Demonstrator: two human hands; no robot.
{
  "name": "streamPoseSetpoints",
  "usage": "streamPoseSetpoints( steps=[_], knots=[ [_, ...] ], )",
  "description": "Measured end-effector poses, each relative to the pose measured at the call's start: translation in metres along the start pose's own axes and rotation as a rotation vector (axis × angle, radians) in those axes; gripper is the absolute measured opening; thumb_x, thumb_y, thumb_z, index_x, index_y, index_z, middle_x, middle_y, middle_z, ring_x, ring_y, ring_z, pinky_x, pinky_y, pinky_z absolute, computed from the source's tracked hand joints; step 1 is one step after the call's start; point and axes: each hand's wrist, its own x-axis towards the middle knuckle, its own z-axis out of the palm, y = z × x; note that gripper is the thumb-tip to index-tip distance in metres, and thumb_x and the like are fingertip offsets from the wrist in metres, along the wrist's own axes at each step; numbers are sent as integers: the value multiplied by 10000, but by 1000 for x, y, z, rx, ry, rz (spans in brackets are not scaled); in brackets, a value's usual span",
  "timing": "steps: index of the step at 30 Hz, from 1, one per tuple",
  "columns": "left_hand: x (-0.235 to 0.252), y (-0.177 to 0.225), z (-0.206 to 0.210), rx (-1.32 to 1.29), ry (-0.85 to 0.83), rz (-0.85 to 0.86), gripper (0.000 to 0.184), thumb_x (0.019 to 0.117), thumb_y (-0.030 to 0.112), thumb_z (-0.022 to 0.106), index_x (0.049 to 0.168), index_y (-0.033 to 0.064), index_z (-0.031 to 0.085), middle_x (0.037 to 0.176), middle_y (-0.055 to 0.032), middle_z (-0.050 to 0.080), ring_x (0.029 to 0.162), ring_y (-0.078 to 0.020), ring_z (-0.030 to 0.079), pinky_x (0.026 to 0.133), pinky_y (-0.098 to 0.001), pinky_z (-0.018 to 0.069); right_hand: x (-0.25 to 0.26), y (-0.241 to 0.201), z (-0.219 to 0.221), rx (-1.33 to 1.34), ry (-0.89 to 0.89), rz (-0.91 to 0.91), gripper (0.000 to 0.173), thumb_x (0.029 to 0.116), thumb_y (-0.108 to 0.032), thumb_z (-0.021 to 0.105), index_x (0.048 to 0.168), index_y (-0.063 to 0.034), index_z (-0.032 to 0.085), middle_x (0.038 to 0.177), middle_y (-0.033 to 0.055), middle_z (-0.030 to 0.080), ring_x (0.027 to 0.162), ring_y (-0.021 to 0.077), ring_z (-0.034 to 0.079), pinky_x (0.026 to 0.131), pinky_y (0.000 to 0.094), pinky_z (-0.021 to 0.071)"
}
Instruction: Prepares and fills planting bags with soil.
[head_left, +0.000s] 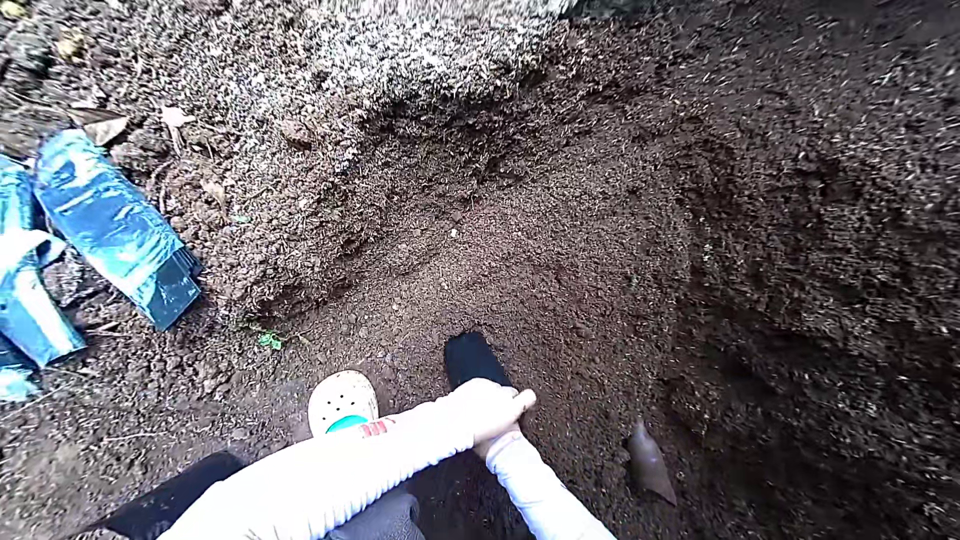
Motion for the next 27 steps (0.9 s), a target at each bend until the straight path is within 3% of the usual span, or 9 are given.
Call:
streamPoseSetpoints(
  steps=[3, 7, 10, 13, 16, 20, 22, 24, 27],
  knots=[
    [-10, 5, -50, -70, 199, -194, 435, 1141, 303, 288, 1320, 24, 569, 1069, -257, 694, 1043, -447, 689, 877, -627, 537, -13, 58, 30, 124, 535, -272, 564, 993, -415, 609, 1358, 15, 620, 1420, 227, 594, 1336, 358, 568, 1119, 525, 445],
    [-27, 1, -92, 49, 219, -461, 450, 1048, 172, 523, 1488, 109, 458, 1127, -220, 683, 1027, -420, 688, 826, -598, 553, -2, 106, 49, 89, 1073, -658, 301, 1009, -266, 618, 1032, -7, 769, 1176, 180, 735, 1187, 358, 678, 1055, 529, 509],
    [-7, 1, -92, 209, 165, -516, 657, 910, 214, 737, 1496, 71, 479, 1353, -237, 569, 1127, -440, 622, 865, -604, 530, 11, 115, 44, -6, 1077, -731, 221, 989, -239, 653, 1008, -60, 780, 1234, 168, 719, 1314, 390, 596, 1167, 627, 370],
    [7, -3, -87, 207, 166, -440, 396, 1022, 77, 562, 1408, -6, 531, 1227, -251, 648, 1139, -434, 648, 886, -585, 535, 6, 123, 43, -55, 1097, -689, 165, 961, -208, 683, 1007, -96, 795, 1299, 172, 692, 1372, 412, 537, 1182, 688, 291],
    [-12, -8, -87, 184, 247, -440, 333, 1010, 64, 578, 1339, 18, 571, 1076, -208, 684, 1031, -402, 689, 823, -559, 570, 2, 137, 42, -19, 1285, -621, 123, 925, -144, 698, 982, -129, 805, 1255, 203, 701, 1303, 480, 570, 1134, 745, 310],
    [-37, 0, -91, 153, 141, -611, 483, 983, 134, 633, 1433, 25, 497, 1116, -227, 683, 1047, -426, 684, 828, -584, 559, 8, 148, 43, 18, 1349, -607, 107, 919, -202, 723, 965, -175, 816, 1245, 243, 693, 1271, 526, 573, 1110, 737, 345],
    [-39, 7, -85, 191, 87, -624, 499, 989, 114, 614, 1454, 2, 470, 1254, -262, 615, 1171, -463, 612, 880, -595, 536, 11, 143, 44, -29, 1280, -655, 122, 924, -172, 722, 996, -179, 819, 1288, 231, 682, 1292, 512, 567, 1124, 741, 329],
    [-27, 6, -78, 273, 108, -490, 528, 969, 84, 641, 1466, 9, 479, 1398, -276, 525, 1302, -489, 499, 935, -629, 481, 11, 139, 44, -78, 1305, -684, 130, 908, -147, 725, 984, -192, 821, 1278, 222, 689, 1278, 502, 583, 1116, 742, 336],
    [7, -15, -56, 459, 269, -33, 392, 945, 180, 720, 1315, 70, 649, 1330, -227, 616, 1300, -452, 535, 1026, -655, 416, 8, 141, 51, -103, 1343, -710, 124, 895, -140, 728, 954, -199, 821, 1235, 218, 707, 1245, 495, 609, 1101, 743, 351]
  ],
)
